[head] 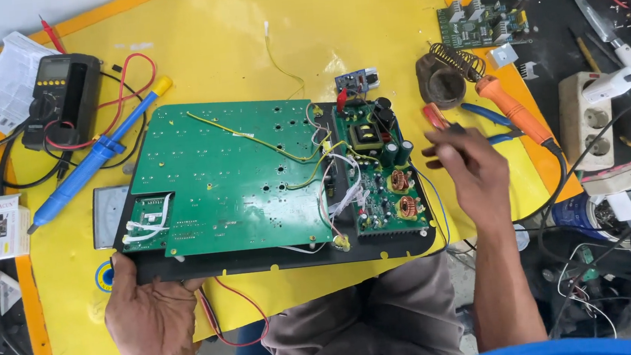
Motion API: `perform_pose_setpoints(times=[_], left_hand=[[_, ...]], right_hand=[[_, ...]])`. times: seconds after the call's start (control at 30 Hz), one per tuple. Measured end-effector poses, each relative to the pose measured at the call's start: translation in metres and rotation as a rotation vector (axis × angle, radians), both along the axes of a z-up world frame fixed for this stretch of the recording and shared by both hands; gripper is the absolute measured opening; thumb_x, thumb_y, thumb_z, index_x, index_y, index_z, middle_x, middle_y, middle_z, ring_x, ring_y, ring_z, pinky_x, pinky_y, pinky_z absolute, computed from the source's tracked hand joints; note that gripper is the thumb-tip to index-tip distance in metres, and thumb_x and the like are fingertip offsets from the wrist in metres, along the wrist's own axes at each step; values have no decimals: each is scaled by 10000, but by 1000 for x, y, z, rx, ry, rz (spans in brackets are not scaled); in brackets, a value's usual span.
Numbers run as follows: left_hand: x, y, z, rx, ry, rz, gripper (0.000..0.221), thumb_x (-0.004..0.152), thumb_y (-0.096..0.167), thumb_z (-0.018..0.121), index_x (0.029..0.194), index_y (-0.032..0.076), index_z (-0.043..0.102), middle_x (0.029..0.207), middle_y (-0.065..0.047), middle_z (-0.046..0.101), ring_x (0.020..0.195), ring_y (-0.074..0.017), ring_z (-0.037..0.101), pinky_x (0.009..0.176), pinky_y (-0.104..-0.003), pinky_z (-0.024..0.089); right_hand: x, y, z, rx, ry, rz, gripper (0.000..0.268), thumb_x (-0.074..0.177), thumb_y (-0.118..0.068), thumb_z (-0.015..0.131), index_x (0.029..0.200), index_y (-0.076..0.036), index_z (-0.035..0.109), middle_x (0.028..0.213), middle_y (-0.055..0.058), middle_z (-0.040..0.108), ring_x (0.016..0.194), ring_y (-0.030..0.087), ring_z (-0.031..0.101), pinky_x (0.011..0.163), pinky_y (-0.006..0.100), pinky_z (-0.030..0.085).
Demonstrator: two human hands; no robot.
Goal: Assembling electronic components by connecting wires to a circuit board and testing connections.
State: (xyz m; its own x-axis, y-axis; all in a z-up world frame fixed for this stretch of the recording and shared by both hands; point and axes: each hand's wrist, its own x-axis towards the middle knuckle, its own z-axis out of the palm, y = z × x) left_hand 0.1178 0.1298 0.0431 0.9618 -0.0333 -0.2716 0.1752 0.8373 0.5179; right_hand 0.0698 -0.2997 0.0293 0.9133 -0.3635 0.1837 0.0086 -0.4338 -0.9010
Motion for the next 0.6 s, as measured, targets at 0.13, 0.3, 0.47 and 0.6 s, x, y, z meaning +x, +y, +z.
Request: perform_pose_setpoints(times=[0.13,0.3,0.47,0.6], left_hand=[[-1,-3,3,37,35,6,463,1140,312,411,1514,74,544,1429,-181,666,1235,-464,657,806,-736,558],[-5,-6,4,-24,28,-8,461,1141,296,414,1513,61,551,1455,-194,644,1287,-445,628,846,-727,546],[-10,-17,16,-17,56,23,448,1128,310,437,1495,87,566,1456,-156,643,1325,-421,604,929,-722,505],[-17,-20,12,-15,15,27,460,1134,311,432,1505,63,543,1442,-174,649,1254,-446,642,857,-754,525]], right_hand=[[-68,20,-34,-20,-356,-29,475,904,-366,533,1244,-63,667,1261,141,602,1186,301,670,1104,503,609],[-94,32,-76,-439,-439,60,751,758,-498,845,1353,-94,629,1405,196,501,1375,395,596,1168,548,550],[-94,49,-91,-534,-473,-154,301,971,107,618,1149,-93,755,1275,209,567,1190,410,706,1074,506,601],[-77,57,-81,-387,-700,-177,136,875,71,775,993,14,739,1149,236,624,1100,434,684,1028,571,648]])
